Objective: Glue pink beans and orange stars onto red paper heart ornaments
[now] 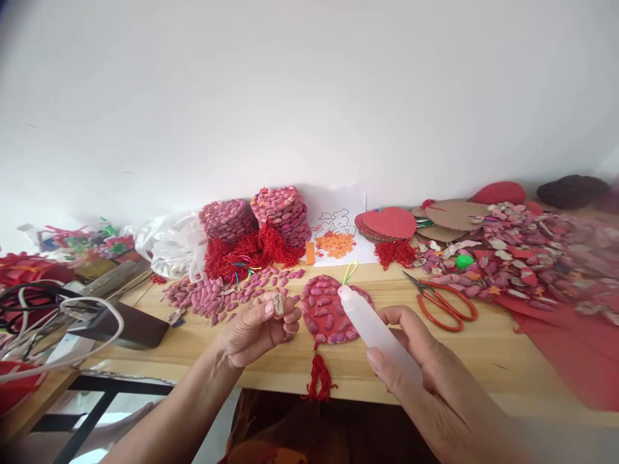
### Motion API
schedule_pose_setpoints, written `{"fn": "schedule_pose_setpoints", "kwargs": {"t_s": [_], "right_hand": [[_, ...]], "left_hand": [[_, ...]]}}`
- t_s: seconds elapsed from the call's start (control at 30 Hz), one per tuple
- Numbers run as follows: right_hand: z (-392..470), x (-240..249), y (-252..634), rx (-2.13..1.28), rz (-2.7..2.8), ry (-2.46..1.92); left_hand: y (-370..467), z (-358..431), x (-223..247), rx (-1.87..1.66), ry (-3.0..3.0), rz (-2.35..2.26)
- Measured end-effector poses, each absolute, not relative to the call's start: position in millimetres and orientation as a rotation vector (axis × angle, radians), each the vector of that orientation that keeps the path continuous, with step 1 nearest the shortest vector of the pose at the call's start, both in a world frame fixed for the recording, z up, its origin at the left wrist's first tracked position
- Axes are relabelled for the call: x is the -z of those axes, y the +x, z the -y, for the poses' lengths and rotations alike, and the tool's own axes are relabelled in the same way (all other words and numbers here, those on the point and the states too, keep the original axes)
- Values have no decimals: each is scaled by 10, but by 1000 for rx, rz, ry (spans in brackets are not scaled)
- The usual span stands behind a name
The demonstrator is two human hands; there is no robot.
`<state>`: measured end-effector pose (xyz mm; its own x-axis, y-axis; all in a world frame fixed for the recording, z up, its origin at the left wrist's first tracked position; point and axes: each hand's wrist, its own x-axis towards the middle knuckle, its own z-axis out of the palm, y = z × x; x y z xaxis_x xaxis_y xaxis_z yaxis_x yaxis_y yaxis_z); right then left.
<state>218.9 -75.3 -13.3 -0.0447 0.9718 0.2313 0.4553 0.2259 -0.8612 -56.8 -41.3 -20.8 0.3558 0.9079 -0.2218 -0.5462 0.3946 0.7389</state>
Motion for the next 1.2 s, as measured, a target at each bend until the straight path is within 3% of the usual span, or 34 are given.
{"fn": "schedule_pose_setpoints", "kwargs": {"t_s": [0.13, 0.53, 1.2], "right_hand": [[791, -19, 2174, -654, 2037, -1232], [873, -426, 1965, -219, 2214, -1123], [923, -566, 1850, -79, 2256, -1047]], "left_hand": [[-589, 501, 257, -1030, 628, -649], [-648, 682, 224, -1112, 651, -778], [-666, 750, 241, -1069, 675, -810]]}}
